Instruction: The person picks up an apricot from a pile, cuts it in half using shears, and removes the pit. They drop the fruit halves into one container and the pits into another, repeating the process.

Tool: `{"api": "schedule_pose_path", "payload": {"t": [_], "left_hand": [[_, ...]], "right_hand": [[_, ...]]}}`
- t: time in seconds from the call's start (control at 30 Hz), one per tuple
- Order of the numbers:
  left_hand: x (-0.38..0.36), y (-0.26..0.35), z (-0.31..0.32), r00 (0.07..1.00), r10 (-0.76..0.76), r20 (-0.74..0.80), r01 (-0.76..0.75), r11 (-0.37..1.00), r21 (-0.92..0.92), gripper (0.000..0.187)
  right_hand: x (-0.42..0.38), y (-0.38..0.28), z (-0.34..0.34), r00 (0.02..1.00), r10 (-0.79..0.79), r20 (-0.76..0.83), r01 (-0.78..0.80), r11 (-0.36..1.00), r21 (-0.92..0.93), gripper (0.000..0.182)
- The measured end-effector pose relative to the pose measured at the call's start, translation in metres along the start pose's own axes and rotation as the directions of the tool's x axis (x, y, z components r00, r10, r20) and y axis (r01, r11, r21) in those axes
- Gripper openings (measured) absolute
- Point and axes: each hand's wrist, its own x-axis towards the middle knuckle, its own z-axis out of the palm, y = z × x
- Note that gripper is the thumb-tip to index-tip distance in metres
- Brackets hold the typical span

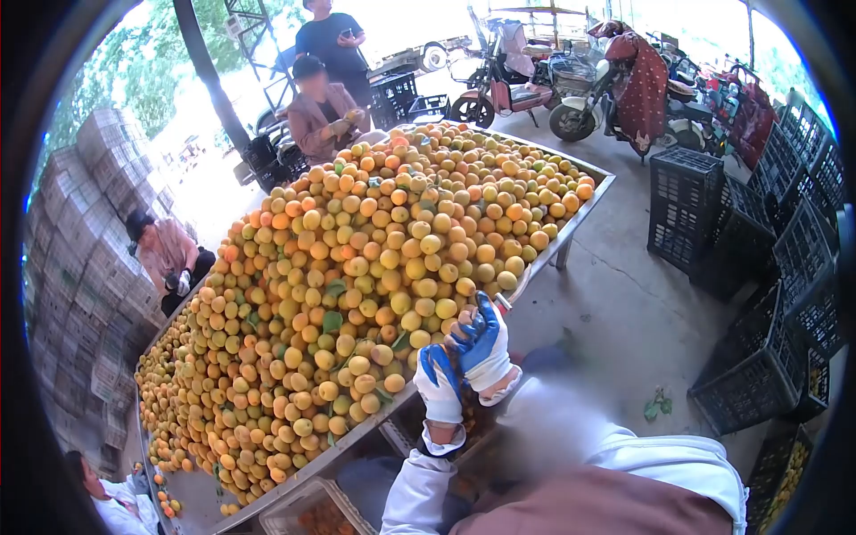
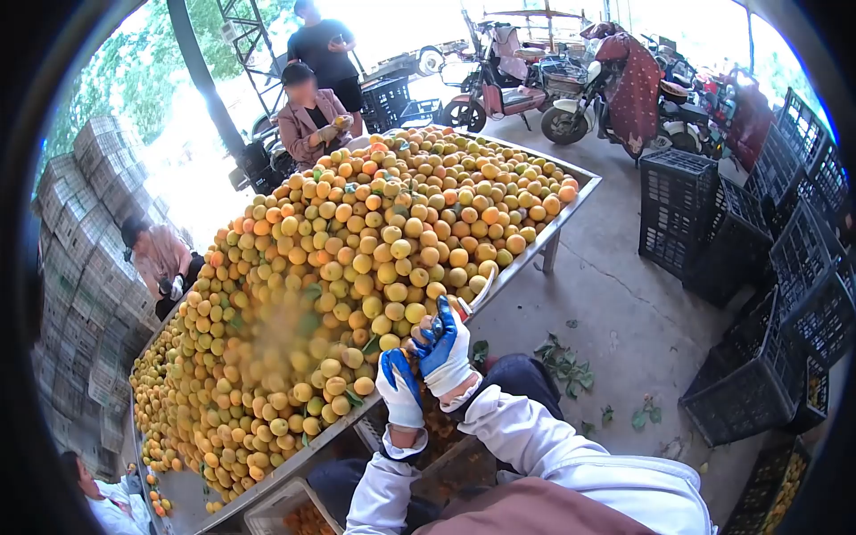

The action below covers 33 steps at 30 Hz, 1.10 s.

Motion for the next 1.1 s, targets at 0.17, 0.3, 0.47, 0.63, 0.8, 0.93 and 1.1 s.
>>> {"api": "schedule_pose_path", "payload": {"t": [0.17, 0.3, 0.47, 0.63, 0.8, 0.93, 1.1], "left_hand": [[-0.001, -0.004, 0.006, 1.0, 0.019, -0.016, -0.02, 0.998, -0.064, 0.034], [-0.003, 0.005, 0.008, 0.999, 0.046, -0.023, -0.048, 0.992, -0.117, 0.041], [-0.004, -0.007, 0.015, 0.998, 0.059, -0.024, -0.063, 0.977, -0.202, 0.041], [0.005, 0.018, 0.012, 0.926, -0.353, 0.134, 0.375, 0.816, -0.441, 0.032], [0.007, -0.008, 0.01, 0.948, -0.282, 0.149, 0.319, 0.836, -0.446, 0.035], [0.005, -0.018, 0.012, 0.999, -0.005, -0.048, 0.008, 0.998, 0.058, 0.029], [-0.001, 0.0, 0.005, 0.998, 0.06, 0.009, -0.06, 0.987, 0.152, 0.018]], "right_hand": [[0.002, -0.007, -0.002, 0.998, 0.025, -0.055, -0.023, 0.999, 0.026, 0.054], [-0.001, -0.01, -0.001, 0.997, 0.038, -0.071, -0.035, 0.998, 0.051, 0.054], [-0.006, -0.017, 0.011, 0.995, 0.071, -0.076, -0.06, 0.99, 0.131, 0.053], [-0.009, -0.006, 0.008, 0.978, -0.209, 0.011, 0.209, 0.975, -0.068, 0.026], [-0.006, 0.013, -0.016, 0.94, -0.326, 0.103, 0.341, 0.876, -0.342, 0.014], [-0.008, 0.006, 0.006, 0.978, -0.206, -0.035, 0.199, 0.97, -0.137, 0.037], [-0.003, -0.002, 0.007, 0.983, -0.035, -0.178, 0.031, 0.999, -0.028, 0.044]]}}
